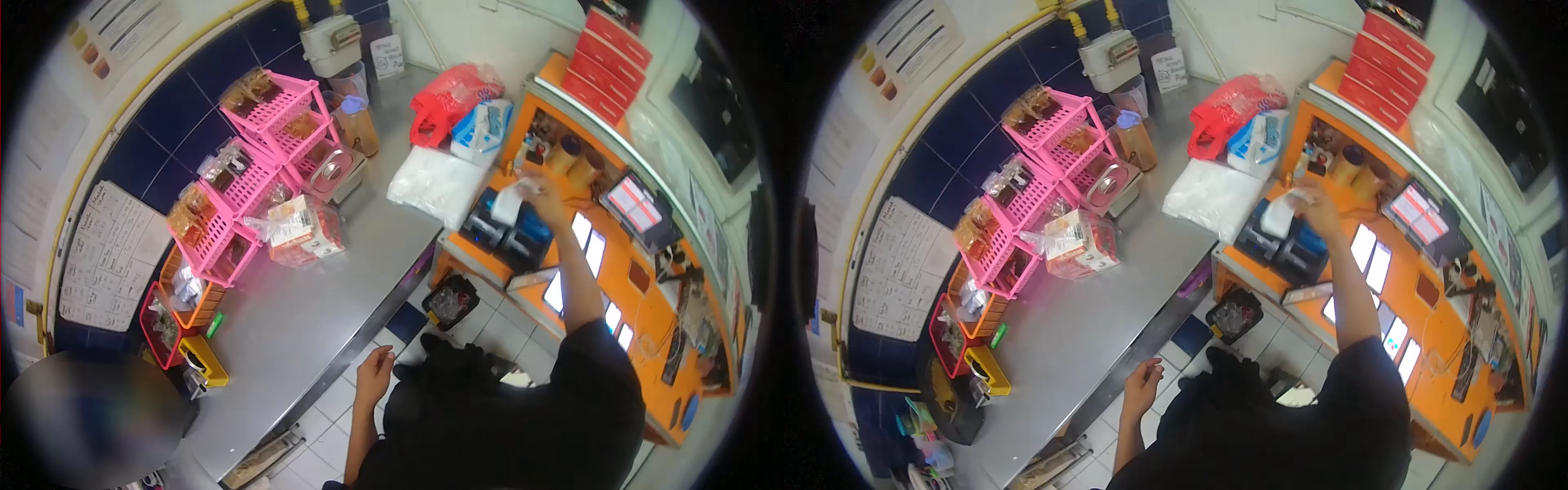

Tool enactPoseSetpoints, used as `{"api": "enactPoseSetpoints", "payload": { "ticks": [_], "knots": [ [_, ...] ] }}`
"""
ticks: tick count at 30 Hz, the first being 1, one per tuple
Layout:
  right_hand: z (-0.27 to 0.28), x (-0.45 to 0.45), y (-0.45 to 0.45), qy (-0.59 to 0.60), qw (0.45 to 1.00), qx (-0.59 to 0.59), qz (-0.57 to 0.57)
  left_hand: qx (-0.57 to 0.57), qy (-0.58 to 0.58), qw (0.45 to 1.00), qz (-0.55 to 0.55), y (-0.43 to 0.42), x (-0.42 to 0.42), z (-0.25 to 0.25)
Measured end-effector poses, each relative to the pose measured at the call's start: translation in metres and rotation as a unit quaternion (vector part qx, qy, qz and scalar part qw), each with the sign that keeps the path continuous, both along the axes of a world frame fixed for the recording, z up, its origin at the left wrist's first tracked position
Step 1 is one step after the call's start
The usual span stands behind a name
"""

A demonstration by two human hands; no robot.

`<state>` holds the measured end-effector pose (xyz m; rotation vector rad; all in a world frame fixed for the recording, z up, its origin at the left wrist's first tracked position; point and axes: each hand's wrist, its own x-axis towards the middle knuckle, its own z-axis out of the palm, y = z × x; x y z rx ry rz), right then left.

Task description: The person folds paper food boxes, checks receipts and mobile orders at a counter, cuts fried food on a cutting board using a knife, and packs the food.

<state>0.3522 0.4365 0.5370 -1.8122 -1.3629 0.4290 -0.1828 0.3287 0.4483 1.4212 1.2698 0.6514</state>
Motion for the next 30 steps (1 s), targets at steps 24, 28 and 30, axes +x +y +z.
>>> {"api": "enactPoseSetpoints", "payload": {
  "ticks": [24,28,30],
  "knots": [
    [0.066,-0.821,-0.157,0.191,0.497,-0.277,0.800,0.139,-0.222,0.647,0.716,-0.228,-0.297,0.131],
    [0.066,-0.959,-0.246,0.193,0.411,-0.339,0.824,0.154,-0.255,0.591,0.750,-0.319,-0.382,0.148],
    [0.072,-1.012,-0.284,0.197,0.358,-0.358,0.840,0.129,-0.241,0.569,0.776,-0.355,-0.418,0.156]
  ]
}}
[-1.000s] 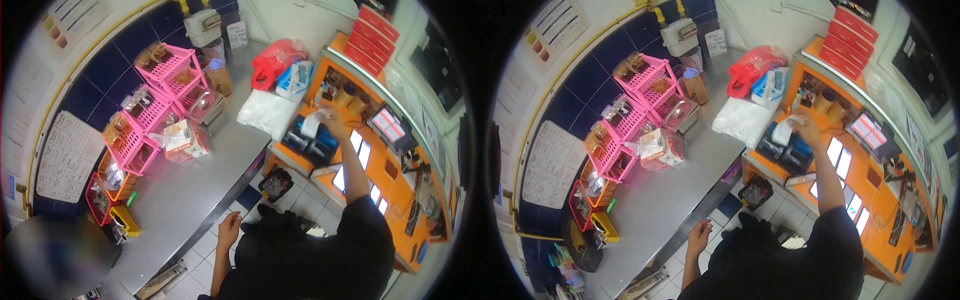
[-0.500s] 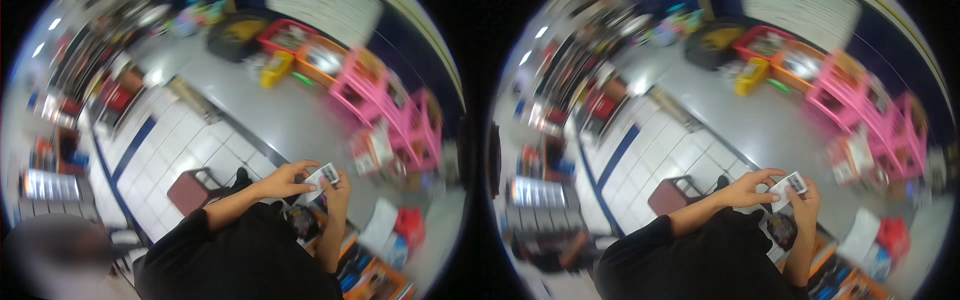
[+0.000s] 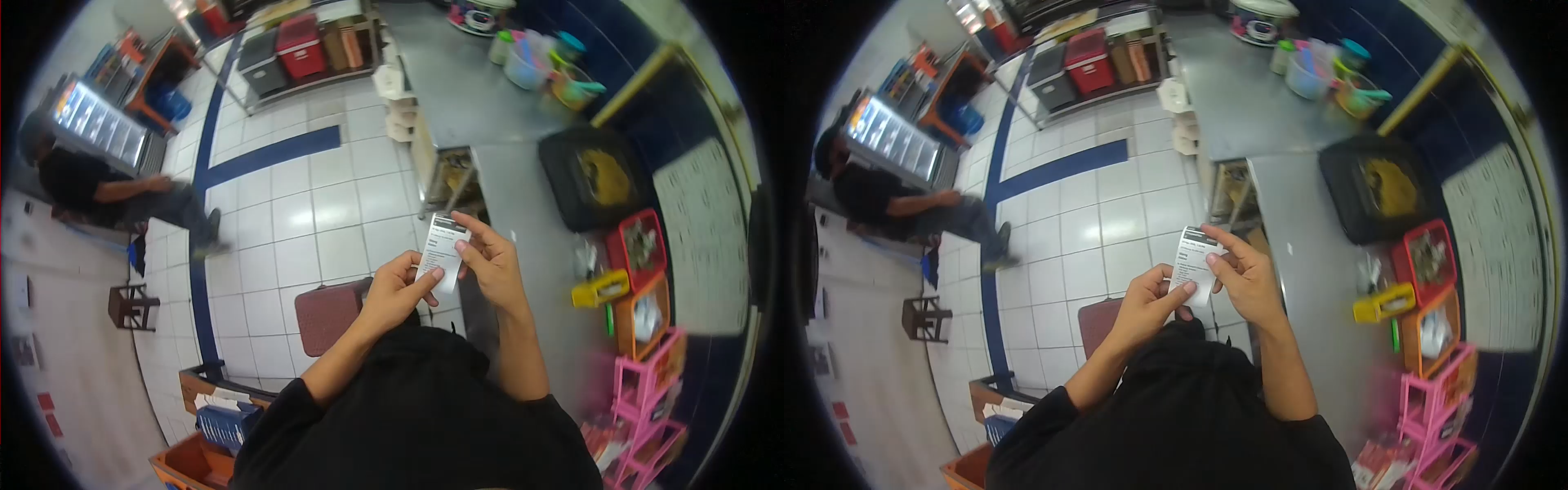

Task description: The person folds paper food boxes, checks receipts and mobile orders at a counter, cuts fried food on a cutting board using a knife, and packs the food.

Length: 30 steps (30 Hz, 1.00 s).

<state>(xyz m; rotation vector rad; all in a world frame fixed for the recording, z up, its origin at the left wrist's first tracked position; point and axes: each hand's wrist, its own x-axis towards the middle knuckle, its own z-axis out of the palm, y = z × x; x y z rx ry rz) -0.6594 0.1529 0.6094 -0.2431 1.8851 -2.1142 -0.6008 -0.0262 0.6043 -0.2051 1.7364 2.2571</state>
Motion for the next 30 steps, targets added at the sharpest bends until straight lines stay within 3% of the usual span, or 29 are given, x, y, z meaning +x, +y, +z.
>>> {"api": "enactPoseSetpoints", "payload": {
  "ticks": [2,4,10,13,16,17,19,21,22,23,26,29,30],
  "knots": [
    [0.004,-0.043,-0.034,-0.011,0.998,-0.016,0.054,-0.037,-0.022,0.999,0.015,-0.031,-0.034,0.000],
    [-0.002,-0.089,-0.064,-0.021,0.993,-0.029,0.113,0.014,-0.015,0.998,0.058,-0.052,-0.070,-0.013],
    [-0.031,-0.239,-0.136,-0.070,0.989,-0.050,0.117,0.014,-0.053,0.993,0.102,-0.105,-0.195,-0.030],
    [-0.033,-0.324,-0.171,0.007,0.988,-0.016,0.153,-0.007,-0.028,0.994,0.106,-0.138,-0.277,-0.038],
    [-0.034,-0.404,-0.209,0.027,0.979,-0.027,0.201,-0.021,-0.036,0.992,0.118,-0.169,-0.354,-0.040],
    [-0.033,-0.430,-0.221,-0.020,0.978,-0.050,0.200,-0.022,-0.052,0.991,0.125,-0.179,-0.378,-0.037],
    [-0.033,-0.494,-0.252,-0.062,0.972,-0.077,0.214,-0.066,-0.057,0.986,0.143,-0.205,-0.425,-0.019],
    [-0.044,-0.552,-0.280,-0.053,0.973,-0.072,0.214,-0.301,-0.058,0.938,0.160,-0.232,-0.460,0.005],
    [-0.041,-0.572,-0.292,-0.039,0.974,-0.068,0.212,-0.338,-0.078,0.921,0.179,-0.247,-0.473,0.027],
    [-0.040,-0.620,-0.315,-0.044,0.968,-0.052,0.242,-0.278,0.028,0.937,0.208,-0.281,-0.511,0.046],
    [-0.047,-0.683,-0.349,0.021,0.976,-0.025,0.216,-0.065,0.294,0.952,0.052,-0.329,-0.568,0.103],
    [-0.067,-0.727,-0.386,-0.044,0.978,-0.034,0.203,0.223,0.524,0.820,-0.054,-0.342,-0.640,0.116],
    [-0.074,-0.742,-0.400,-0.048,0.980,-0.023,0.192,0.279,0.545,0.788,-0.062,-0.347,-0.661,0.125]
  ]
}}
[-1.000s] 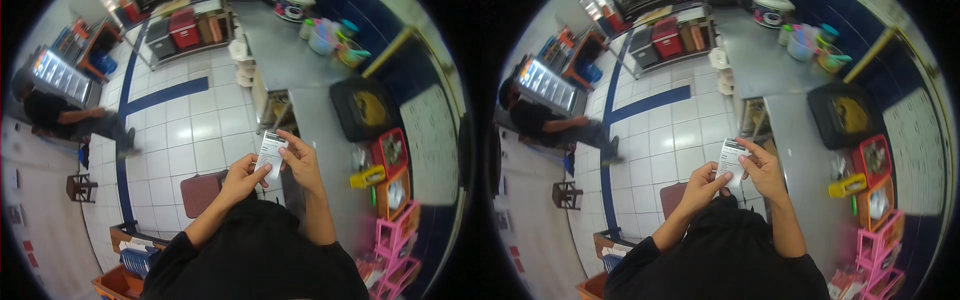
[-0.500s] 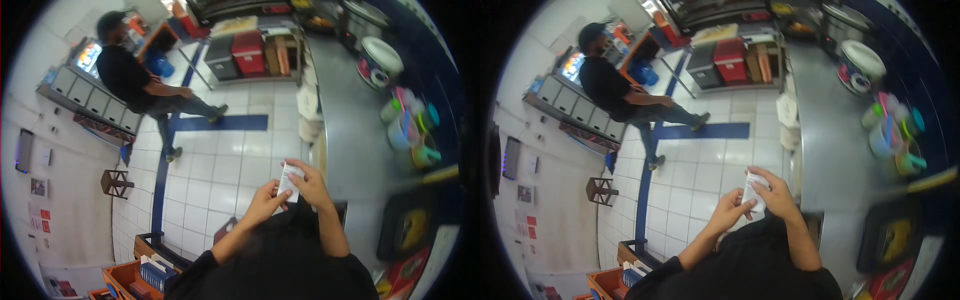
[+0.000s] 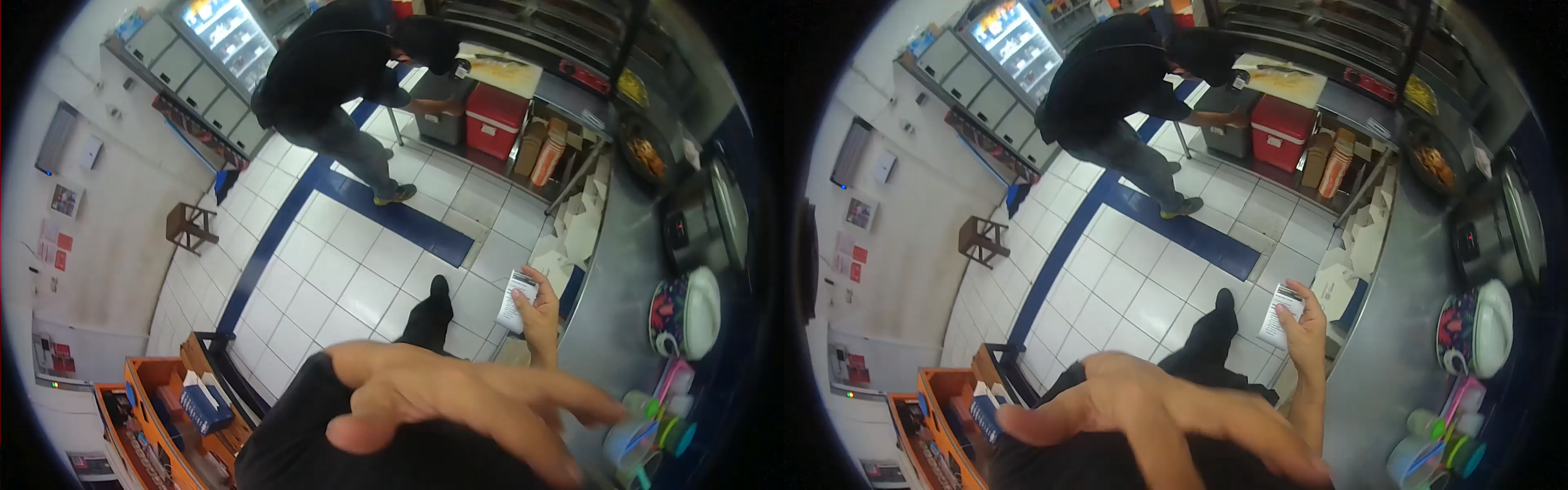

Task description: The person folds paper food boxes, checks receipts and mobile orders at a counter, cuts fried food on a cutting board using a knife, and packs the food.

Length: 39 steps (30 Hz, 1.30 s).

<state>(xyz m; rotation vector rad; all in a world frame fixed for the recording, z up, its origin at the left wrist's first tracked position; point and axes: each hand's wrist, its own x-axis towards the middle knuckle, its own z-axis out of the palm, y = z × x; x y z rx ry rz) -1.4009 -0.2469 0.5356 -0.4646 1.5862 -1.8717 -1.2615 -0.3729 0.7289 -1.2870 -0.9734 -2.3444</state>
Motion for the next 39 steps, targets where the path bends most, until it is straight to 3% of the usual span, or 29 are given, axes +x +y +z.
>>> {"api": "enactPoseSetpoints", "payload": {
  "ticks": [4,9,11,15,16,17,19,20,21,22,23,26,28,29,30,33,35,37,39],
  "knots": [
    [-0.023,-0.051,-0.045,0.002,0.997,0.056,-0.049,0.114,0.094,0.984,-0.095,-0.037,-0.092,0.021],
    [-0.013,-0.139,-0.083,0.034,0.980,0.137,-0.141,0.089,0.070,0.981,-0.160,-0.108,-0.194,0.035],
    [-0.014,-0.188,-0.091,-0.012,0.978,0.105,-0.180,0.057,0.057,0.983,-0.167,-0.140,-0.232,0.040],
    [0.002,-0.326,-0.129,0.033,0.973,0.066,-0.218,-0.074,-0.014,0.991,-0.109,-0.207,-0.316,0.026],
    [0.015,-0.369,-0.143,0.048,0.975,0.045,-0.212,-0.122,-0.045,0.988,-0.081,-0.217,-0.338,0.014],
    [0.038,-0.410,-0.160,0.142,0.964,0.048,-0.219,-0.191,-0.097,0.976,-0.026,-0.230,-0.359,-0.006],
    [0.083,-0.495,-0.194,0.306,0.917,0.062,-0.248,-0.335,-0.198,0.916,0.092,-0.253,-0.398,-0.061],
    [0.112,-0.537,-0.212,0.342,0.907,0.044,-0.241,-0.422,-0.232,0.860,0.169,-0.261,-0.414,-0.089],
    [0.132,-0.583,-0.232,0.327,0.910,-0.051,-0.250,-0.462,-0.335,0.807,0.152,-0.271,-0.426,-0.113],
    [0.159,-0.624,-0.251,0.385,0.882,-0.059,-0.265,-0.495,-0.433,0.741,0.134,-0.282,-0.438,-0.137],
    [0.187,-0.672,-0.268,0.524,0.798,-0.017,-0.299,-0.477,-0.482,0.714,0.175,-0.290,-0.445,-0.165],
    [0.283,-0.746,-0.338,0.505,0.802,-0.054,-0.316,-0.416,-0.569,0.667,0.242,-0.305,-0.445,-0.189],
    [0.312,-0.820,-0.379,0.604,0.723,-0.108,-0.318,-0.368,-0.599,0.660,0.265,-0.316,-0.451,-0.191],
    [0.324,-0.847,-0.396,0.559,0.765,-0.100,-0.302,-0.257,-0.637,0.671,0.279,-0.317,-0.453,-0.190],
    [0.332,-0.867,-0.413,0.556,0.765,-0.171,-0.276,-0.140,-0.667,0.670,0.292,-0.320,-0.461,-0.191],
    [0.337,-0.909,-0.431,0.581,0.746,-0.084,-0.314,-0.094,-0.690,0.636,0.333,-0.333,-0.490,-0.201],
    [0.336,-0.919,-0.430,0.561,0.768,-0.085,-0.297,-0.071,-0.705,0.625,0.328,-0.342,-0.508,-0.207],
    [0.338,-0.916,-0.421,0.565,0.770,0.007,-0.297,-0.085,-0.682,0.649,0.324,-0.346,-0.525,-0.207],
    [0.340,-0.944,-0.412,0.597,0.762,0.046,-0.249,-0.178,-0.648,0.660,0.335,-0.355,-0.537,-0.208]
  ]
}}
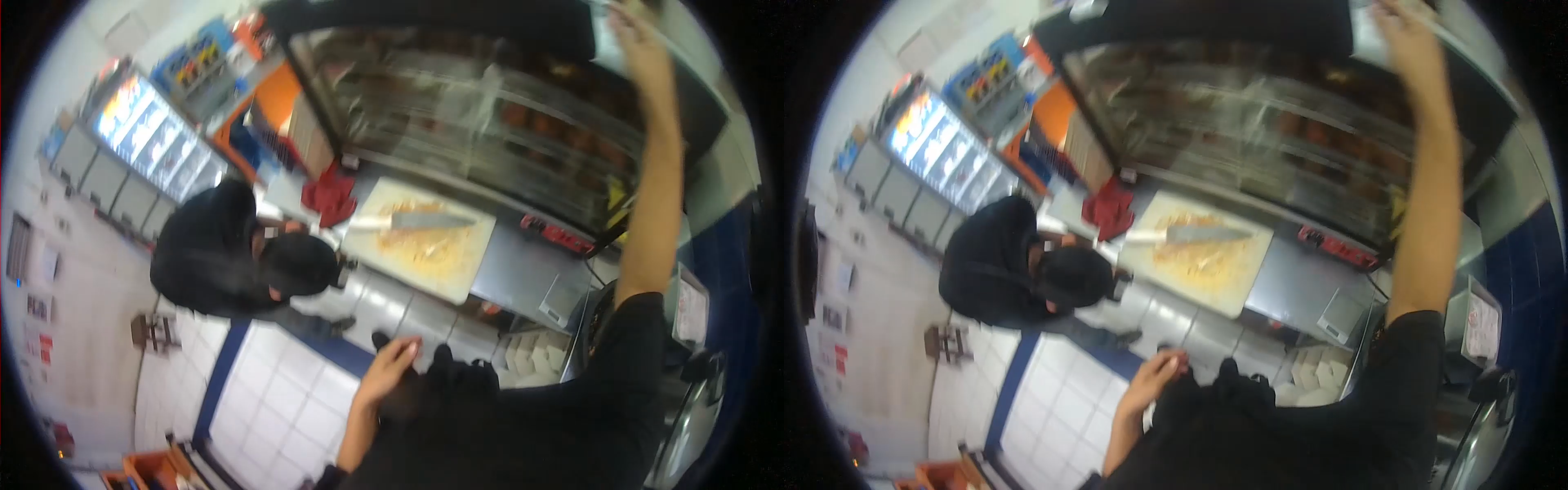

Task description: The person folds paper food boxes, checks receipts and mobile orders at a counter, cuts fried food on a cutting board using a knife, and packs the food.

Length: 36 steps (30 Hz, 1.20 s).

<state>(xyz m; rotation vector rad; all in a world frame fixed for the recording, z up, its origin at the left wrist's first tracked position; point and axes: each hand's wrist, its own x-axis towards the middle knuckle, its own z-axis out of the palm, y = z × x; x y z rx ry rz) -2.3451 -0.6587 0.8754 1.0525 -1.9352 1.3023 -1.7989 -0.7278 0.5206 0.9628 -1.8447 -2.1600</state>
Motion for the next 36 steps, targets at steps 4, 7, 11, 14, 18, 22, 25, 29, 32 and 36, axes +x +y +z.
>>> {"api": "enactPoseSetpoints", "payload": {
  "ticks": [4,7,11,14,18,22,25,29,32,36],
  "knots": [
    [-0.001,-0.030,0.006,0.228,0.926,0.134,-0.268,-0.070,0.028,0.997,-0.010,-0.009,-0.020,0.014],
    [-0.006,-0.073,0.015,0.343,0.866,0.193,-0.309,-0.048,0.065,0.996,-0.038,-0.014,-0.029,0.024],
    [0.010,-0.087,0.023,0.427,0.826,0.230,-0.289,-0.103,0.143,0.979,-0.103,-0.013,-0.055,0.001],
    [0.017,-0.080,0.027,0.457,0.803,0.242,-0.296,-0.139,0.127,0.977,-0.102,-0.003,-0.060,0.010],
    [0.022,-0.067,0.031,0.471,0.770,0.305,-0.303,-0.132,0.163,0.969,-0.132,0.008,-0.063,-0.011],
    [0.026,-0.068,0.026,0.502,0.758,0.294,-0.295,-0.095,0.127,0.980,-0.123,0.002,-0.053,-0.008],
    [0.027,-0.067,0.028,0.432,0.821,0.259,-0.268,-0.091,0.142,0.980,-0.108,-0.004,-0.049,-0.004],
    [0.028,-0.057,0.030,0.401,0.820,0.289,-0.289,-0.080,0.168,0.978,-0.096,-0.009,-0.050,-0.007],
    [0.044,-0.072,0.035,0.516,0.736,0.328,-0.291,-0.087,0.193,0.973,-0.093,-0.008,-0.052,-0.011],
    [0.055,-0.061,0.030,0.409,0.838,0.297,-0.204,-0.070,0.217,0.969,-0.090,-0.001,-0.054,-0.020]
  ]
}}
